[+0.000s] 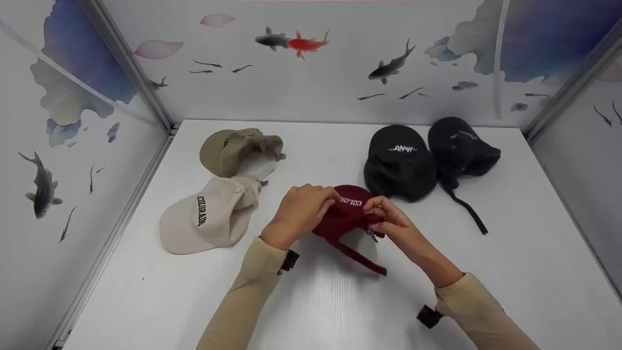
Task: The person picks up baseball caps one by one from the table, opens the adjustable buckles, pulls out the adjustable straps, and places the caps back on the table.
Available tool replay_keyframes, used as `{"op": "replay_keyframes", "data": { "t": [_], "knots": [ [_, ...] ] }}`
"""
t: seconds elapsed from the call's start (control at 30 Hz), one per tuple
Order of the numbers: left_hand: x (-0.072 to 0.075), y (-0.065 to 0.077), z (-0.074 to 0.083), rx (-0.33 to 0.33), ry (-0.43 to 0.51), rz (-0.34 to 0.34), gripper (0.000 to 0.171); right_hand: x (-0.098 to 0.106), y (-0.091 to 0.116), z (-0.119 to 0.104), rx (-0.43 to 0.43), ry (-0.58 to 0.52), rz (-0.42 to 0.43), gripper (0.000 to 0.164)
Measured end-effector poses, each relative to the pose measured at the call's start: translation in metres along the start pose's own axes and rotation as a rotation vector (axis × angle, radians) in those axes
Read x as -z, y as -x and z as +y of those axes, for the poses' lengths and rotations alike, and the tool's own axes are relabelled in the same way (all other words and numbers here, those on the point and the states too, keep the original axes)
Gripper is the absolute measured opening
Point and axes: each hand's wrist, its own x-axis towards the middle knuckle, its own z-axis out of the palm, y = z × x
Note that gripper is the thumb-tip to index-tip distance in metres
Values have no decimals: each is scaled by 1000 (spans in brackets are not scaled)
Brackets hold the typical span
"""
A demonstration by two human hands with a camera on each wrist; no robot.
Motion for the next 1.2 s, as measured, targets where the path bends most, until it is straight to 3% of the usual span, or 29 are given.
{"op": "replay_keyframes", "data": {
  "t": [0.1, 0.2, 0.33, 0.5, 0.73, 0.9, 1.0, 1.2],
  "knots": [
    [2, -2, -1, 2, 40, -103, 19, 1, 1, 0, -1, 25, 10, 37],
    [3, -3, -3, -6, 163, -180, 18, 2, 3, -1, 0, 50, 26, 37],
    [2, -2, -9, -19, 331, -239, 22, 3, 3, -2, 8, 75, 37, 36],
    [1, -1, -13, -36, 424, -271, 22, 5, 5, 0, 29, 96, 30, 34],
    [4, -3, -10, 52, 417, -167, 12, 6, 5, 4, 98, 148, 38, 27],
    [3, -8, -10, 95, 331, -50, 9, 5, 6, 5, 161, 315, 96, 30],
    [-1, -16, -15, 118, 285, 14, 10, 7, 7, 3, 186, 399, 142, 31],
    [-12, -42, -26, 209, 215, 77, 15, 13, 12, -2, 193, 440, 184, 29]
  ]
}}
